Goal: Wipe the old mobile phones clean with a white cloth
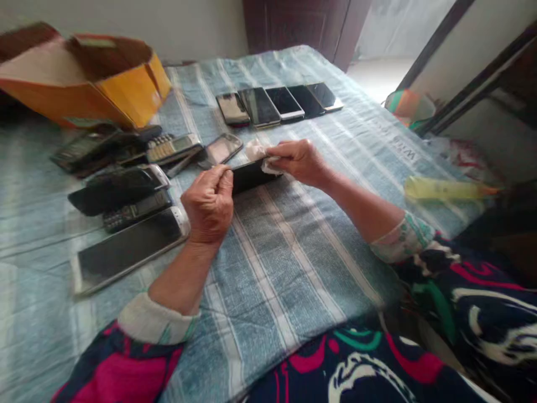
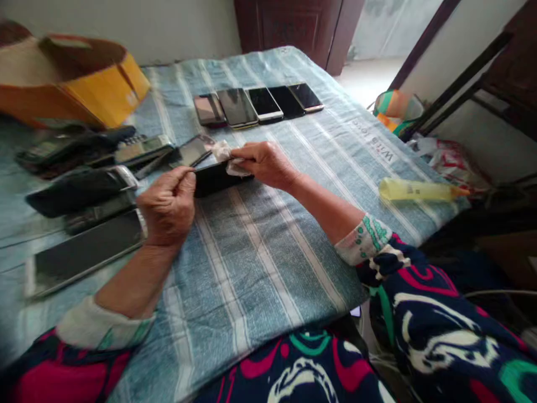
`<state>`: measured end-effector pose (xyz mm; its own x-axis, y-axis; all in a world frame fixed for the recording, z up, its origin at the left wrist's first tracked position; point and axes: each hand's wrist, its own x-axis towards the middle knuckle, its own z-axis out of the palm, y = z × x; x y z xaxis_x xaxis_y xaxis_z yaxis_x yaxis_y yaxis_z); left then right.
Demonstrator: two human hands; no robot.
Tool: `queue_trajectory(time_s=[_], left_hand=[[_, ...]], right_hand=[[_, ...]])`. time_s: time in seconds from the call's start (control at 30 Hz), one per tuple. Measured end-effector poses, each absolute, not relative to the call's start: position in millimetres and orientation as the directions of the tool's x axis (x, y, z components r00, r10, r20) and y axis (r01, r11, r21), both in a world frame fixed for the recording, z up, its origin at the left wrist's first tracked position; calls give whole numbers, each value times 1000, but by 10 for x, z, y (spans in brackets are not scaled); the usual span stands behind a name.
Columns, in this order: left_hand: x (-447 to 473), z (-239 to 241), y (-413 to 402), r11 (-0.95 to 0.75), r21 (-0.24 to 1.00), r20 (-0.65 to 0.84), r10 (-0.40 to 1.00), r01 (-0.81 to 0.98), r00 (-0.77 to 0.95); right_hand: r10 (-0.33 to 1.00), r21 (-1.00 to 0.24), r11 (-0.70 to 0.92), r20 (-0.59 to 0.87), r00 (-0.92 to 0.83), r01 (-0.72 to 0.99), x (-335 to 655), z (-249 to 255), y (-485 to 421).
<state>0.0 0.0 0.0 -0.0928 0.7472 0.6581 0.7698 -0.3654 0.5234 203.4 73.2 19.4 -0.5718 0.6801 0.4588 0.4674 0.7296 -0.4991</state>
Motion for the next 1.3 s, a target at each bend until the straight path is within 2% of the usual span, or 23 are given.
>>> queue_trajectory(time_s=[0.2, 0.27, 0.43, 0.53, 0.8, 1.07, 1.17, 1.3], left_hand=[[3, -23, 4, -311, 567, 595, 795, 763, -118], [4, -19, -5, -312, 580, 585, 803, 753, -118], [17, -3, -24, -306, 578, 585, 802, 757, -122], [26, 1, -28, -320, 571, 597, 794, 757, -115], [11, -23, -34, -276, 591, 548, 827, 758, -126], [29, 0, -57, -307, 592, 552, 828, 746, -97], [30, 12, -60, -324, 587, 566, 820, 742, -90], [26, 15, -58, -327, 595, 566, 819, 734, -94]], right_hand=[[651, -413, 757, 405, -642, 507, 1945, 322, 693], [647, -441, 757, 407, -644, 482, 1953, 319, 704], [656, -604, 726, 463, -595, 330, 2009, 206, 756], [654, -621, 725, 486, -579, 299, 2024, 169, 770], [622, -477, 773, 438, -649, 418, 2032, 313, 750], [561, -173, 826, 331, -759, 536, 1816, 451, 567], [547, -143, 836, 301, -781, 530, 1681, 459, 497], [563, -182, 826, 331, -757, 534, 1647, 420, 489]])
